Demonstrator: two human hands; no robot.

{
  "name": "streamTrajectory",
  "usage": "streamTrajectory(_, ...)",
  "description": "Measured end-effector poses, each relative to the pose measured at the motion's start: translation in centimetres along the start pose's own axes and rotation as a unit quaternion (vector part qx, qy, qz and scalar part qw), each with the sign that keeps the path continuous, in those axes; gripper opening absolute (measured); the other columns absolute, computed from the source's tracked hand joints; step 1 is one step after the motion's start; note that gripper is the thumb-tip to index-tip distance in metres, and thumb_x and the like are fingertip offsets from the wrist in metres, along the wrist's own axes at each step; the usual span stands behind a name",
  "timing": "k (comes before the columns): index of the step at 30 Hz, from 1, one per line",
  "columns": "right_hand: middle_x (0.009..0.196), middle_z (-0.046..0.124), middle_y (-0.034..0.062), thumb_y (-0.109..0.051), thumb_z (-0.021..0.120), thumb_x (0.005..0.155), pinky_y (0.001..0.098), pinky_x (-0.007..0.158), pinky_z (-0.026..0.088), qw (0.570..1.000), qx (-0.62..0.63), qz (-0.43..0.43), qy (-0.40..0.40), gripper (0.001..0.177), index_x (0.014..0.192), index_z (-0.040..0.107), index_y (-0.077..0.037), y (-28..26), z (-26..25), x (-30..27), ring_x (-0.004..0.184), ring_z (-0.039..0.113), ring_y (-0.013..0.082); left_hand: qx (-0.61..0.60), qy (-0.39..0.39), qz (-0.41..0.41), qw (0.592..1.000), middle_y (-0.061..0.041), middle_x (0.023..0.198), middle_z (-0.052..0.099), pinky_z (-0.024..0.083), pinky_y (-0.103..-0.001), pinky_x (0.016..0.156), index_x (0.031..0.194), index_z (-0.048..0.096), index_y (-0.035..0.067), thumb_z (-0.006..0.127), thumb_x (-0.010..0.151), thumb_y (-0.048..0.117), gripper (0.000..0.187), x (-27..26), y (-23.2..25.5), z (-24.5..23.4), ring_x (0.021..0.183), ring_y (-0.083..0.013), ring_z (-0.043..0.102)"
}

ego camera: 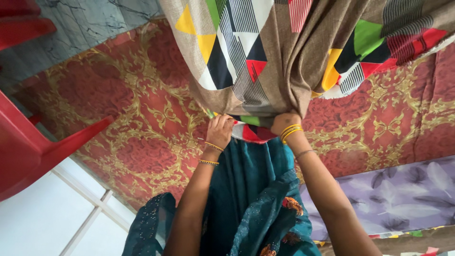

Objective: The person folds a patterned bedsheet by hand on a rug, aligning the edges and smoothing the fabric. They also handle a white cloth and a small pillow, placing them on the folded sheet.

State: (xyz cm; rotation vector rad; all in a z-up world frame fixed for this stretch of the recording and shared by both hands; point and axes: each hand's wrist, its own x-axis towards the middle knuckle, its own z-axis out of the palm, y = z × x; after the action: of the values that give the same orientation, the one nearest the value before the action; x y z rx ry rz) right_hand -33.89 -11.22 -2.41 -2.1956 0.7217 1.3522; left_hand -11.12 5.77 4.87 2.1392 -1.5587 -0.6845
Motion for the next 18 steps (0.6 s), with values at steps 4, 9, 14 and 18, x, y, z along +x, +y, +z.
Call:
streamTrajectory(4,0.120,0.076,0.0121,-0.032,0.054,0.088,0.0431,0.112,0.042,0.997,-0.006,0.024,-0.080,0.040,0.108,0.083,-0.014,1.6,-1.0,-0.2,0.117,0.071,0.0297,-0.001,0.005,0.024,1.000,-0.006,0.120,0.059,0.047,-0.045,0.100,0.118,0.065,0.010,0.069,0.092,0.013,0.026,0.4,1.3,0.2,0.117,-0.0285,0.057)
streamTrajectory(9,0.119,0.074,0.0074,-0.036,0.056,0.086,0.0418,0.109,0.039,0.993,-0.043,-0.020,-0.111,0.035,0.104,0.081,-0.019,0.1,-2.2,-2.3,0.119,0.067,0.0259,0.089,0.001,0.057,0.994,-0.005,0.131,0.058,0.047,-0.044,0.106,0.134,0.062,0.012,0.064,0.088,0.013,0.046,1.4,2.6,0.0,0.122,-0.0268,0.054)
streamTrajectory(14,0.105,0.079,0.0000,-0.036,0.057,0.084,0.0409,0.101,0.044,0.993,-0.072,-0.058,-0.067,0.029,0.088,0.083,-0.024,1.5,-1.8,-4.2,0.110,0.069,0.0221,0.152,-0.035,0.046,0.987,-0.004,0.124,0.061,0.046,-0.042,0.099,0.129,0.067,0.013,0.061,0.082,0.013,0.046,2.8,2.6,0.8,0.113,-0.0255,0.055)
streamTrajectory(18,0.098,0.078,-0.0006,-0.038,0.060,0.080,0.0405,0.097,0.045,0.996,-0.056,-0.071,-0.016,0.027,0.081,0.082,-0.023,1.8,-1.0,-4.1,0.104,0.069,0.0227,0.089,-0.070,-0.005,0.994,-0.003,0.108,0.063,0.047,-0.040,0.095,0.105,0.071,0.013,0.063,0.080,0.015,0.027,3.8,2.6,1.0,0.108,-0.0243,0.058)
